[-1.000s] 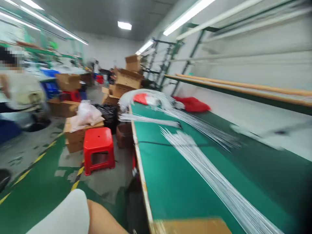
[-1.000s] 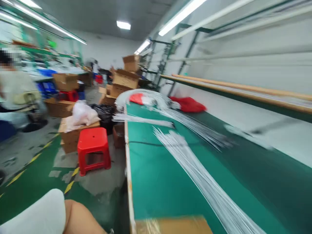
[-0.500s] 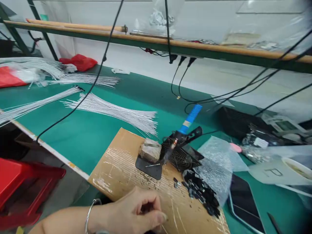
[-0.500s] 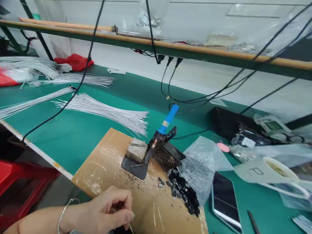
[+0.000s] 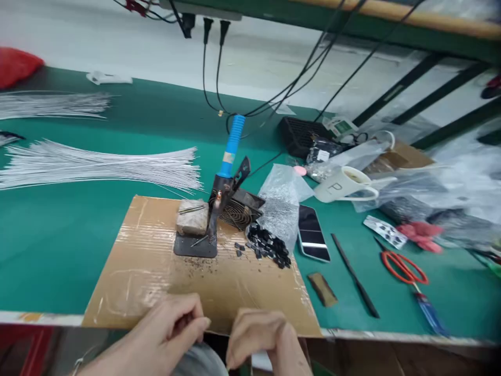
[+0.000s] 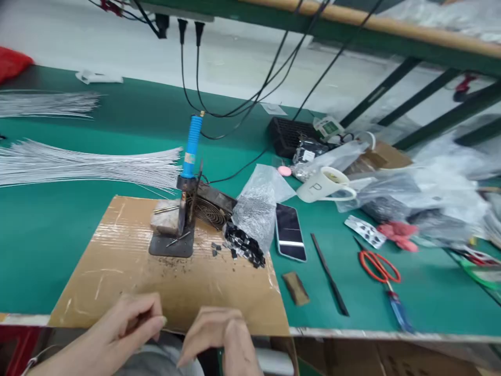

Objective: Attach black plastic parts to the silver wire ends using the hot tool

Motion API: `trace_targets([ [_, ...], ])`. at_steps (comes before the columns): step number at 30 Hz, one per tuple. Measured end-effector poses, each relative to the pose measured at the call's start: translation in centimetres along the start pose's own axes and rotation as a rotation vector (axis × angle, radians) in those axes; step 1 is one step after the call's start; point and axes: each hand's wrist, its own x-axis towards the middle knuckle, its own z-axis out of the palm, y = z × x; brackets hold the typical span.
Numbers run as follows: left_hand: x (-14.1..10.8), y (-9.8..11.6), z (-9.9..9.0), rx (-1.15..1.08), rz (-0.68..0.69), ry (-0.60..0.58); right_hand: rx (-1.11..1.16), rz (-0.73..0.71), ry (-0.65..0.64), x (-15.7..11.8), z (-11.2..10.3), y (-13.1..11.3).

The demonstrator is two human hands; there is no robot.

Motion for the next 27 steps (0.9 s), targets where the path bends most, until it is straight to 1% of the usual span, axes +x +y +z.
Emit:
trace_targets([
  [1,0.1,-0.6,-0.1,-0.026,0.005,0.029,0.035,-0.003,-0.051,0.5,-0.8,-0.1],
  [2,0.1,-1.3,-0.3,-0.056,0.002,0.082,0.077,-0.012,-0.005,1.0,-1.7,-0.3],
  [4,0.1,-2.7,-1.0,-0.113,-0.018,0.218,0.126,-0.045,0.187,1.6,-3.5,-0.7],
  [5,0.0,-3.4,-1.5,-0.124,-0.034,0.292,0.128,-0.066,0.302,1.7,-4.3,-1.0],
  [6,-0.1,-4.0,-2.0,-0.121,-0.049,0.357,0.127,-0.080,0.390,1.7,-5.0,-1.1],
  [8,-0.4,-4.9,-3.1,-0.084,-0.073,0.468,0.160,-0.077,0.521,1.6,-6.1,-1.1],
  [11,-0.9,-5.5,-3.9,-0.019,-0.087,0.618,0.216,-0.044,0.646,1.4,-6.7,-0.2],
  [13,-1.0,-5.6,-3.7,0.006,-0.086,0.689,0.154,-0.034,0.677,1.4,-6.7,0.8],
  [15,-0.9,-5.9,-3.1,0.024,-0.089,0.722,0.060,-0.040,0.680,1.5,-6.3,1.8],
  [17,-0.7,-6.2,-2.4,0.057,-0.098,0.736,-0.004,-0.060,0.690,1.6,-5.8,2.7],
  [20,-0.5,-6.6,-1.8,0.118,-0.103,0.744,-0.032,-0.096,0.720,1.7,-5.1,3.4],
  [24,-0.5,-6.8,-1.7,0.126,-0.096,0.749,-0.063,-0.094,0.707,1.3,-4.8,3.7],
  [27,-0.5,-7.0,-1.6,0.114,-0.107,0.762,-0.101,-0.055,0.692,1.1,-4.8,4.0],
])
